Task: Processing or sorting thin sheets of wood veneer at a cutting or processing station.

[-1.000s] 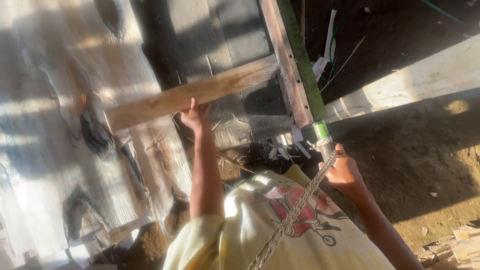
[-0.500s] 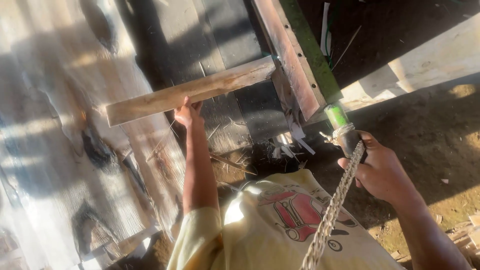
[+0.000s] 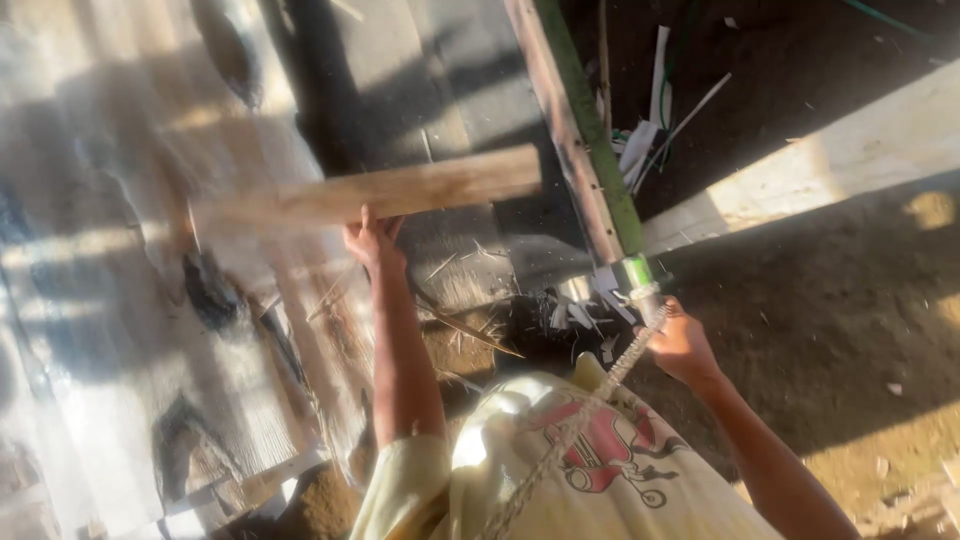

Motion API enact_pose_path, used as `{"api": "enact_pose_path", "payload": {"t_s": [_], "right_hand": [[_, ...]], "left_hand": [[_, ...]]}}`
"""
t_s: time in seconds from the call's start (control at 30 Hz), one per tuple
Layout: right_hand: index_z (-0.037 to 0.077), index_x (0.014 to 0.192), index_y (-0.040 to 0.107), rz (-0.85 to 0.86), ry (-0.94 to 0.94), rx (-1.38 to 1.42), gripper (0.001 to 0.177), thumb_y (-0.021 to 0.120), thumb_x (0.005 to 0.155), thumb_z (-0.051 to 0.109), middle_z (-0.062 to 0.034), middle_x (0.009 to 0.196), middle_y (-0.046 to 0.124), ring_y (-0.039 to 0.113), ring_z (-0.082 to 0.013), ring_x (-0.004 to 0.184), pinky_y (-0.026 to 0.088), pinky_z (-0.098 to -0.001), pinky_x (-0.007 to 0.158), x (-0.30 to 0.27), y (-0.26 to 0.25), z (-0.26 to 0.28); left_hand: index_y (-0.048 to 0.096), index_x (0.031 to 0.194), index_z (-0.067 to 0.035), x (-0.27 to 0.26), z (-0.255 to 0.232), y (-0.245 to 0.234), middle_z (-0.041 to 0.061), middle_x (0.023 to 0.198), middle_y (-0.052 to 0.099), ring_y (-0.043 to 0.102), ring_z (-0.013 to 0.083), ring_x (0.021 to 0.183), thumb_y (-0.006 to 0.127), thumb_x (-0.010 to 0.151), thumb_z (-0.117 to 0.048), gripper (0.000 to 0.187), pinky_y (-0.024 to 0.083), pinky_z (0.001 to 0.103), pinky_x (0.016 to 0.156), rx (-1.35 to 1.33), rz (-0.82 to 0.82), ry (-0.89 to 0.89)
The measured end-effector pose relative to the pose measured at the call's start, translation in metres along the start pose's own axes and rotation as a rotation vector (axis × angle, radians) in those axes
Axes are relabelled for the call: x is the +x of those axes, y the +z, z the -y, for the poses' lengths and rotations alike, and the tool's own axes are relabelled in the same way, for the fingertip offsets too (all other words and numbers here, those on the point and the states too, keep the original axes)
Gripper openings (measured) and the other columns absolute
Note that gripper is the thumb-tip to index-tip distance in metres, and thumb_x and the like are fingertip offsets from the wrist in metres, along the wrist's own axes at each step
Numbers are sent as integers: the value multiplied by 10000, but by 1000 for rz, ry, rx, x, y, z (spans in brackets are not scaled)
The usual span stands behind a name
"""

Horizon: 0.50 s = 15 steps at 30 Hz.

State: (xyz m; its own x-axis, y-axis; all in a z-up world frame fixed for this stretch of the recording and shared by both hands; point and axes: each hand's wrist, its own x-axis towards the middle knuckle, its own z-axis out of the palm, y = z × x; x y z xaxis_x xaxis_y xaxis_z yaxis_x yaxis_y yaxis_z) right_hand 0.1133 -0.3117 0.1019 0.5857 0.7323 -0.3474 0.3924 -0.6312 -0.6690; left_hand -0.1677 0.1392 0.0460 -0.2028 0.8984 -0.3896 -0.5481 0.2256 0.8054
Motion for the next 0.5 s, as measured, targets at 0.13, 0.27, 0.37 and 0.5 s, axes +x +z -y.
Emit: {"api": "enact_pose_path", "payload": {"t_s": [0.13, 0.27, 0.37, 0.5], "right_hand": [[65, 1266, 626, 38, 42, 42, 503, 789, 823, 239, -106, 909, 742, 723, -268, 812, 566, -410, 736, -15, -44, 64], [17, 1366, 620, 226, 152, 719, 516, 717, 969, 331, -140, 871, 658, 620, -274, 744, 505, -417, 688, -20, -58, 41], [54, 1397, 550, 360, -119, 1160, 567, 686, 953, 379, -114, 1018, 676, 656, -194, 924, 536, -345, 846, -29, -13, 22], [24, 1360, 573, 581, 12, 615, 498, 660, 936, 269, -109, 1193, 687, 652, -188, 1038, 550, -365, 894, -11, 66, -7]], "left_hand": [[517, 1260, 35, 6, -29, -10, 193, 1105, 667, 754, 311, 896, 662, 973, -139, 366, 691, 464, 737, 130, 311, 24], [587, 1076, -2, -44, -35, 9, 156, 940, 668, 693, 239, 742, 678, 966, -175, 225, 644, 392, 651, 474, 465, -98], [619, 1021, -28, -88, -28, 11, 128, 925, 699, 694, 205, 750, 682, 958, -200, 194, 632, 357, 649, 489, 564, -163], [603, 949, -57, -123, -7, 27, 124, 937, 737, 734, 211, 798, 705, 925, -204, 181, 666, 378, 674, 439, 642, -237]]}}
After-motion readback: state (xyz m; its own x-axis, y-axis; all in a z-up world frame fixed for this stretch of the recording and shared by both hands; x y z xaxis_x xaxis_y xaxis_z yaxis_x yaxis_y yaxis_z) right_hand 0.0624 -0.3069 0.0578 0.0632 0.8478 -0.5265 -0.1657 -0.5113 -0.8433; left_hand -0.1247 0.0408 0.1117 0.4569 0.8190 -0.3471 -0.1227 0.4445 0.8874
